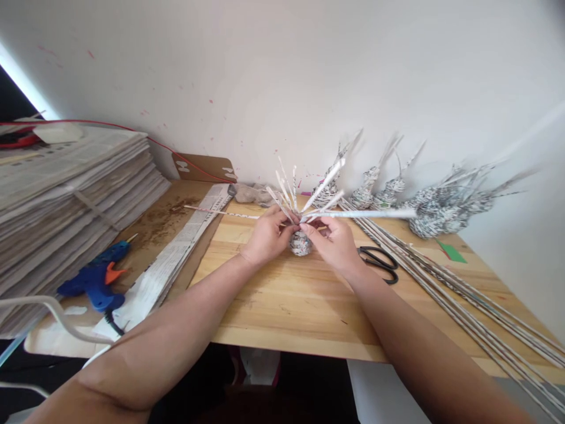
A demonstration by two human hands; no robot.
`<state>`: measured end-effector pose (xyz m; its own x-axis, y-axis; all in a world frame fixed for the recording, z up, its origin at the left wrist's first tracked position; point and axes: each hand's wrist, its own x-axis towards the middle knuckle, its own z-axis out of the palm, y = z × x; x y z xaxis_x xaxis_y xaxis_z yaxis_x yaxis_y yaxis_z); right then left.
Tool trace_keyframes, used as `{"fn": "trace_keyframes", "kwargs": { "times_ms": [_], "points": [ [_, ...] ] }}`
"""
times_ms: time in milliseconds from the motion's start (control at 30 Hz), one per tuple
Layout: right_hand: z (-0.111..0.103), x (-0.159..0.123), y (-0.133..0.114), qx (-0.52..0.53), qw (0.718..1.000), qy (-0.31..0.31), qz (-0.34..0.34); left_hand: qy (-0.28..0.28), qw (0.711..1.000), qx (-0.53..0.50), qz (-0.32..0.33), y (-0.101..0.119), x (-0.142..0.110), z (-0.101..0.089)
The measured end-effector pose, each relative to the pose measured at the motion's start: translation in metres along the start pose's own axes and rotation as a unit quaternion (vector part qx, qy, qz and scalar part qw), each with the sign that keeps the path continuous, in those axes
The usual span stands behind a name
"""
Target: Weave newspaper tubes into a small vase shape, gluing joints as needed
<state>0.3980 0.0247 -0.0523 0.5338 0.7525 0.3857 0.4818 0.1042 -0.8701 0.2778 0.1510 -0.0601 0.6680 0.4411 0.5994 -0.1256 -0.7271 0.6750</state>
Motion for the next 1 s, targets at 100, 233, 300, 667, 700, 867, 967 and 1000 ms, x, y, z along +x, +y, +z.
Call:
{"fn": "trace_keyframes", "kwargs": {
  "times_ms": [100, 233, 300, 667, 700, 867, 967, 1000],
  "points": [
    [0.000, -0.001, -0.001, -0.038, 0.999, 0.016, -0.013, 0.003, 0.999, 0.025, 0.026, 0.001, 0.000, 0.000],
    [-0.001, 0.000, 0.000, -0.044, 0.998, 0.021, -0.036, -0.001, 1.000, 0.020, 0.016, 0.001, 0.000, -0.001],
    [-0.002, 0.001, 0.001, -0.058, 0.997, 0.016, -0.041, -0.017, 1.000, 0.014, -0.001, 0.001, 0.001, -0.002],
    [-0.005, -0.001, -0.005, -0.149, 0.988, -0.026, -0.028, -0.045, 0.997, 0.039, 0.044, 0.001, 0.004, -0.007],
    [-0.006, -0.001, -0.006, -0.164, 0.985, -0.028, -0.038, -0.043, 0.997, 0.035, 0.046, 0.001, 0.004, -0.007],
    [-0.011, 0.001, -0.009, -0.160, 0.984, -0.059, -0.044, -0.050, 0.998, 0.006, 0.040, 0.002, 0.004, -0.009],
    [-0.013, 0.003, -0.007, -0.164, 0.983, -0.070, -0.052, -0.059, 0.998, -0.026, 0.018, 0.001, 0.004, -0.008],
    [-0.014, 0.003, -0.007, -0.171, 0.981, -0.073, -0.058, -0.061, 0.997, -0.036, 0.009, 0.001, 0.004, -0.008]
  ]
}}
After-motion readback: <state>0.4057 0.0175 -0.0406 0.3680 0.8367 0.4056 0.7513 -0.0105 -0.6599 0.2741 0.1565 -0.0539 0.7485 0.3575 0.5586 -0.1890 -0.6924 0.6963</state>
